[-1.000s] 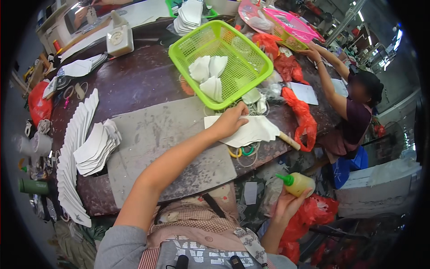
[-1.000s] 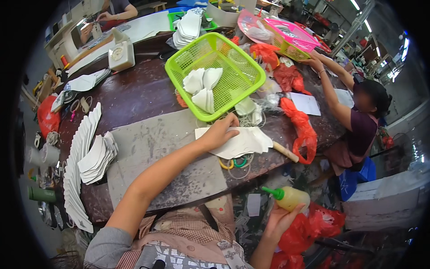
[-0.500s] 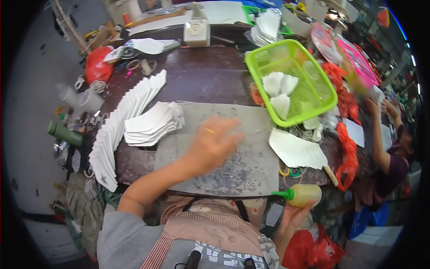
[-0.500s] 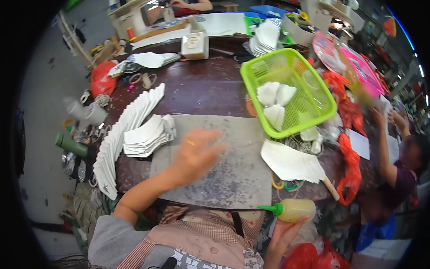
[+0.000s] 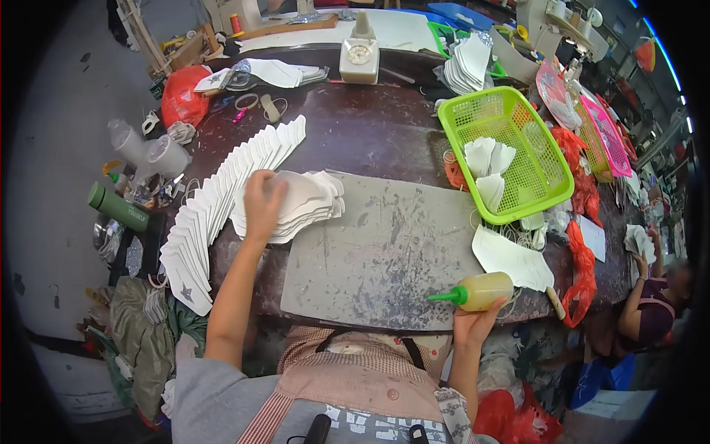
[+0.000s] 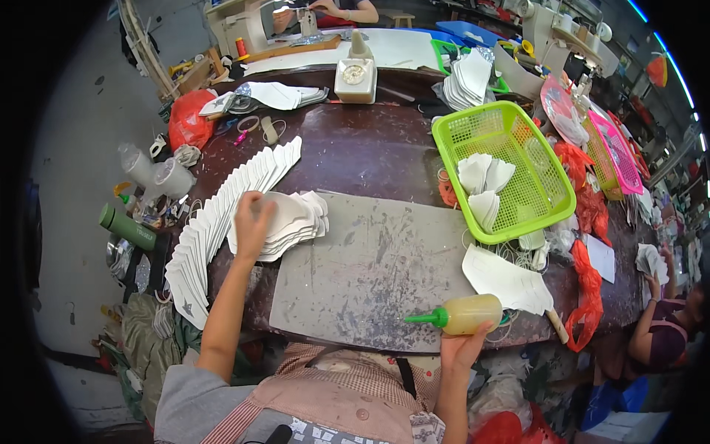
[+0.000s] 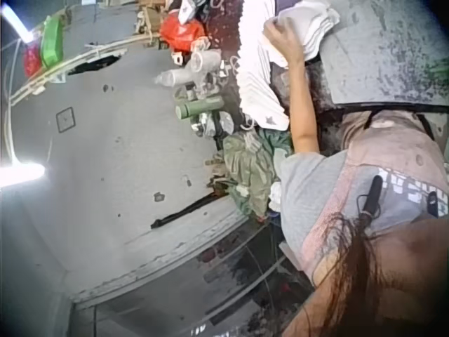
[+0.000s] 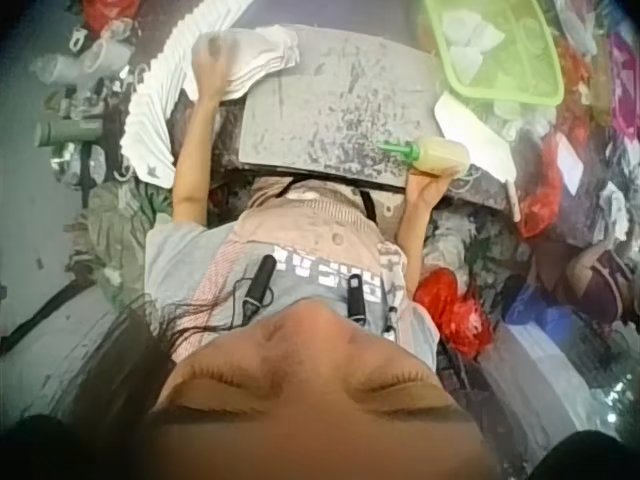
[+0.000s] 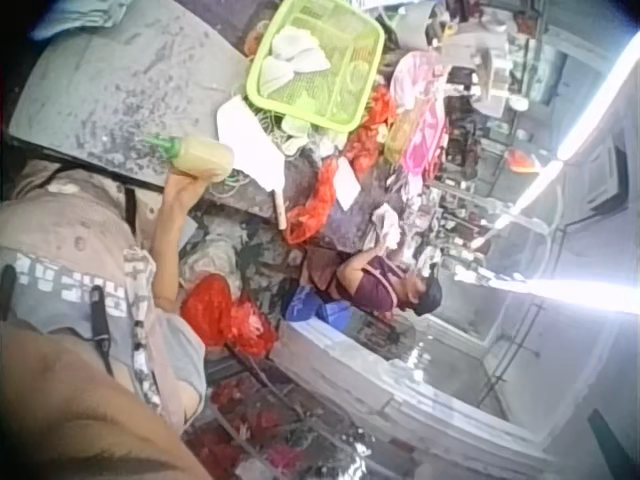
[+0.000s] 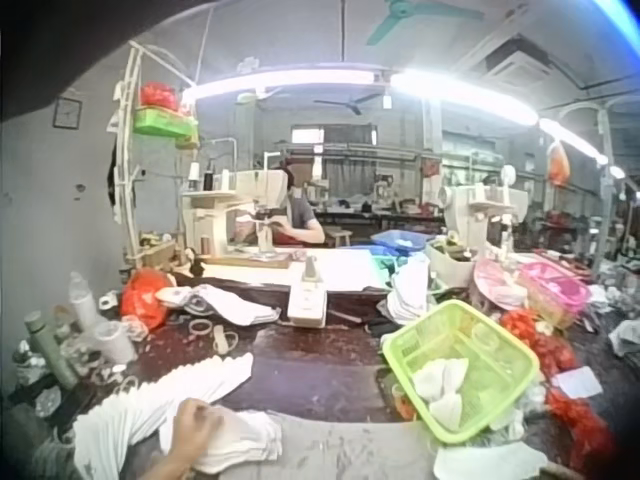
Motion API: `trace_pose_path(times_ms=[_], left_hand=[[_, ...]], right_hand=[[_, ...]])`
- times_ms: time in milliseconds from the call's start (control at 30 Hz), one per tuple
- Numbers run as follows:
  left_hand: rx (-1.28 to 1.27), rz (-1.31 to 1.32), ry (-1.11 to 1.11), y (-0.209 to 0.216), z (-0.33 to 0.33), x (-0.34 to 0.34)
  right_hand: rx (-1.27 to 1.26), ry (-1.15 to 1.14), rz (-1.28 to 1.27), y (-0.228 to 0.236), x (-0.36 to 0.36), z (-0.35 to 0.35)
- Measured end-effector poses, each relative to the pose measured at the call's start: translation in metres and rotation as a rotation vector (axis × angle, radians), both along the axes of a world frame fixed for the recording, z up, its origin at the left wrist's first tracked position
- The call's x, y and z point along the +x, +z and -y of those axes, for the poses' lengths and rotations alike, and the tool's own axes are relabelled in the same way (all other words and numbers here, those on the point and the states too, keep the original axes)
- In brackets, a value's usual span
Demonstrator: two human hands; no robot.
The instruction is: The person applies glue from a squeeze bottle onto the edges of white fabric pieces and stacks them on a table. The person repeatedly picks up a fabric piece, applies glue, and places it on a growing pile of treated pieces.
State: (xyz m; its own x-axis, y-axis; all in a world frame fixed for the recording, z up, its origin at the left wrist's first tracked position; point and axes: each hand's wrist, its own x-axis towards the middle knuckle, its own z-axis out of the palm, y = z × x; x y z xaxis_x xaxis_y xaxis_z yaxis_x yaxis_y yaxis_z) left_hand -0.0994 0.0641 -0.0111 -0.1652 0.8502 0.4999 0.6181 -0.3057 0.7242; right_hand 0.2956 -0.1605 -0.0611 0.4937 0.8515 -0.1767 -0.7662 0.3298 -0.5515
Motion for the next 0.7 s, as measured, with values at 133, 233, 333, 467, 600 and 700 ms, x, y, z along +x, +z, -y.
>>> trace_pose_path(times_ms=[133,233,333,467,600,700], left_hand=[[-0.009,-0.129,-0.57,0.08,0.047,0.02],[-0.192,-0.286,-1.005,0.084,0.072,0.059],[-0.168,-0.453,-1.094,0.025,0.072,0.083],[-0.294,-0.436,-1.085,0.007,0.064,0.086],[-0.283,-0.432,-1.08,0.005,0.063,0.087],[-0.266,-0.464,-1.086,0.005,0.061,0.089]], right_hand=[[-0.022,0.025,0.081,0.002,0.0,0.004],[-0.084,0.079,0.142,0.008,-0.003,-0.006],[-0.113,0.108,0.278,0.016,-0.015,-0.023],[-0.144,0.147,0.429,0.025,-0.032,-0.042],[-0.167,0.163,0.456,0.032,-0.043,-0.065],[-0.214,0.215,0.504,0.025,-0.041,-0.075]])
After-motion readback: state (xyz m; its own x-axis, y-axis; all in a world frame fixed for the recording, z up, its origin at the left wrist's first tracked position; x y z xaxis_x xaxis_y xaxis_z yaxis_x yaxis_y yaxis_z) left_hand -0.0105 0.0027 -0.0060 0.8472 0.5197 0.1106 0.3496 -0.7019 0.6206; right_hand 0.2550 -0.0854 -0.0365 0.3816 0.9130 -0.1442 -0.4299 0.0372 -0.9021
